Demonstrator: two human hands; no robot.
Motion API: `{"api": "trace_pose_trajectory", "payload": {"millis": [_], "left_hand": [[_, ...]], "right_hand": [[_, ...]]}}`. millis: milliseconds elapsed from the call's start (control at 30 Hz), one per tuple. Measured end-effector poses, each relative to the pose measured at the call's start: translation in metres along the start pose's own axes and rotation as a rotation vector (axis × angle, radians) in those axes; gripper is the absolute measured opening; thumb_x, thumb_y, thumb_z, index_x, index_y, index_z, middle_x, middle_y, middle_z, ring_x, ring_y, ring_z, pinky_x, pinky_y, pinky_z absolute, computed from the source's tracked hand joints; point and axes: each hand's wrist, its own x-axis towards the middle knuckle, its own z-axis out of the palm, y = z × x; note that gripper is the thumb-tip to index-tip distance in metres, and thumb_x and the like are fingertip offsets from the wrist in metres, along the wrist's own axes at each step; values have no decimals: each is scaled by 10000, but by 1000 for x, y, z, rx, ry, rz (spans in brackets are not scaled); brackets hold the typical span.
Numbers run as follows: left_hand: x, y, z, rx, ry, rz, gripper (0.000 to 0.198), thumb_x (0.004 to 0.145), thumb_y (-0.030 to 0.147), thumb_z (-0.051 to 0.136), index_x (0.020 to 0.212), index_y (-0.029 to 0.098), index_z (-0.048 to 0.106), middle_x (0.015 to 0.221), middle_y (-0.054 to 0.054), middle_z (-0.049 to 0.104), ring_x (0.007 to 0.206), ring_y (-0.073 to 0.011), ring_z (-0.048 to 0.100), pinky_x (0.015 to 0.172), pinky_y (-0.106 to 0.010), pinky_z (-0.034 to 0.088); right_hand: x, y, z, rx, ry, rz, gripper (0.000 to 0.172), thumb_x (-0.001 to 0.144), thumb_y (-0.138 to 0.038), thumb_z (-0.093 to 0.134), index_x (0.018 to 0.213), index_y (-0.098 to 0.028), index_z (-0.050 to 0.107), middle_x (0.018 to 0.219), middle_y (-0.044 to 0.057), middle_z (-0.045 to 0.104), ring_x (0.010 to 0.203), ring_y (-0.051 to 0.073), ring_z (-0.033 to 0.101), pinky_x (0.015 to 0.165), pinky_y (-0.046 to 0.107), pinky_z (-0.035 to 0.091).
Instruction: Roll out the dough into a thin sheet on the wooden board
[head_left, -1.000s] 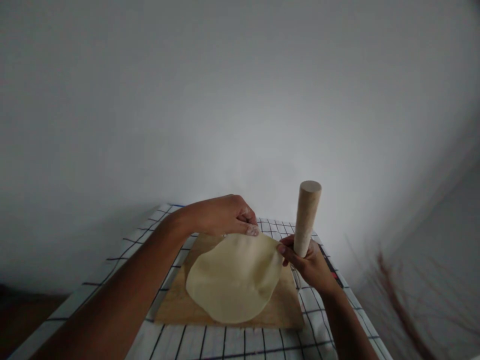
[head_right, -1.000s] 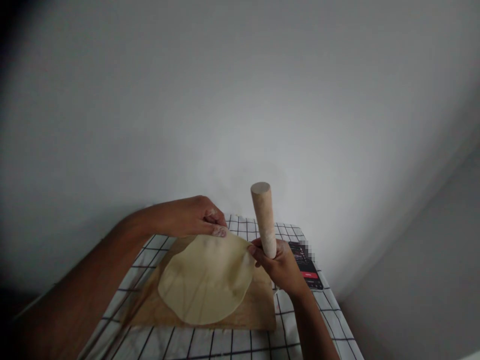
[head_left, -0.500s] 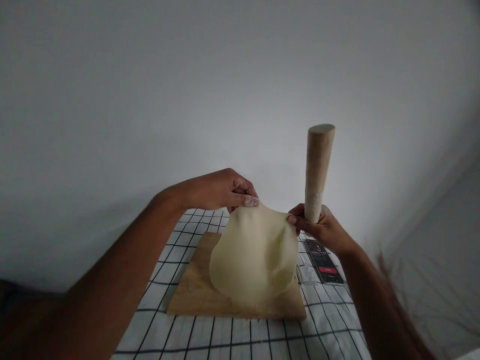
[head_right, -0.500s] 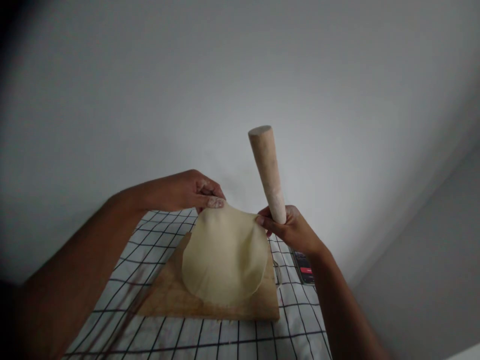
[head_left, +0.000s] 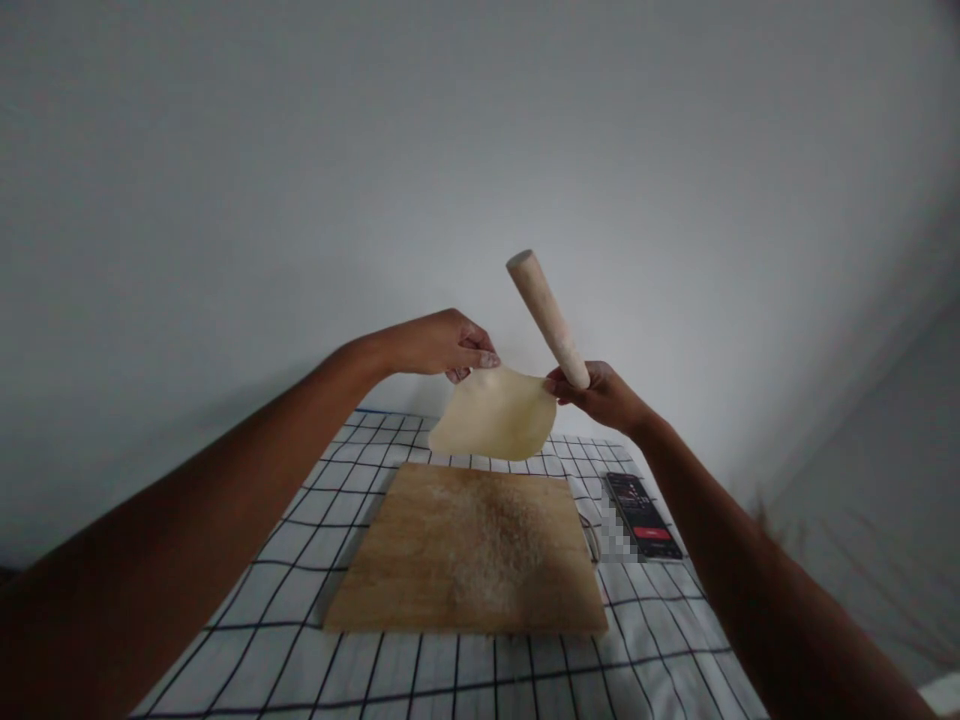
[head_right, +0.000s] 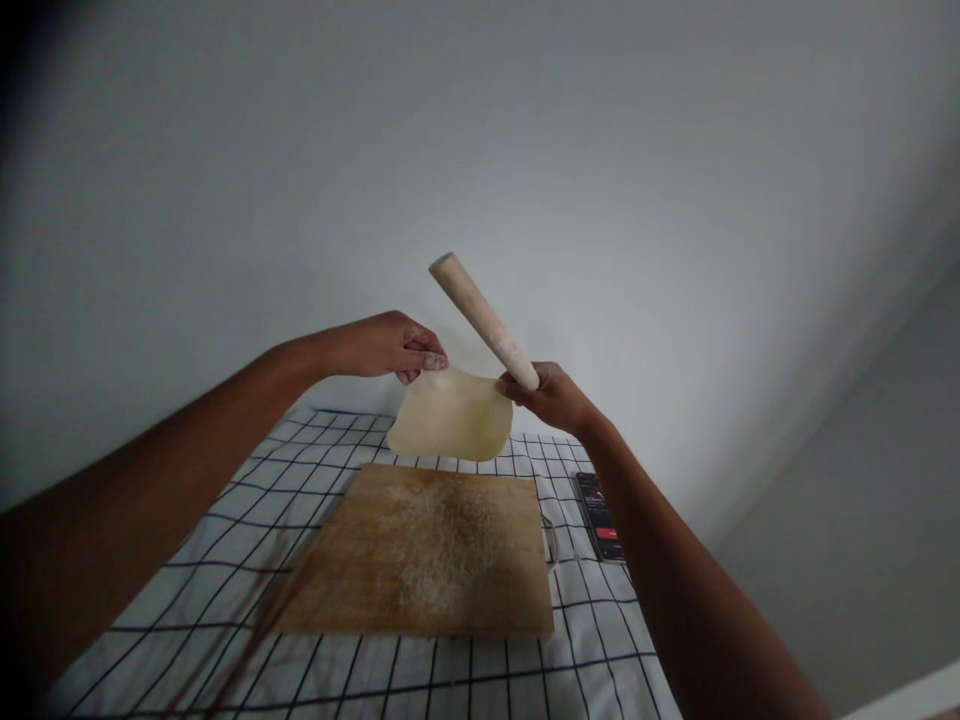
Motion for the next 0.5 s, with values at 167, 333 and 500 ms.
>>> {"api": "trace_pose_trajectory", "payload": {"millis": [167, 333, 500], "left_hand": [[-19, 7, 34, -33, -51, 8, 320, 850, 451, 590, 932, 159, 695, 790, -57, 680, 739, -200, 634, 648, -273, 477], [-54, 27, 83, -277, -379, 29, 298, 873, 458, 597, 891, 174, 685, 821, -60, 700, 715, -188, 658, 620, -255, 490], [-70, -4, 82, -388, -264, -97, 393, 903, 530, 536, 992, 166, 654, 884, -88, 707, 746, -209, 690, 648, -283, 537]], "right_hand": [[-36, 6, 12, -1, -32, 39, 267, 848, -415, 640, 857, -158, 713, 733, -3, 636, 678, 126, 572, 639, 264, 486], [-108, -3, 22, 18, -131, 118, 216, 869, -372, 632, 911, -185, 732, 879, 54, 706, 811, 196, 656, 704, 319, 537], [-165, -3, 17, 30, -243, 203, 202, 900, -327, 597, 1047, -271, 725, 1023, 73, 714, 954, 228, 664, 810, 374, 551]]}}
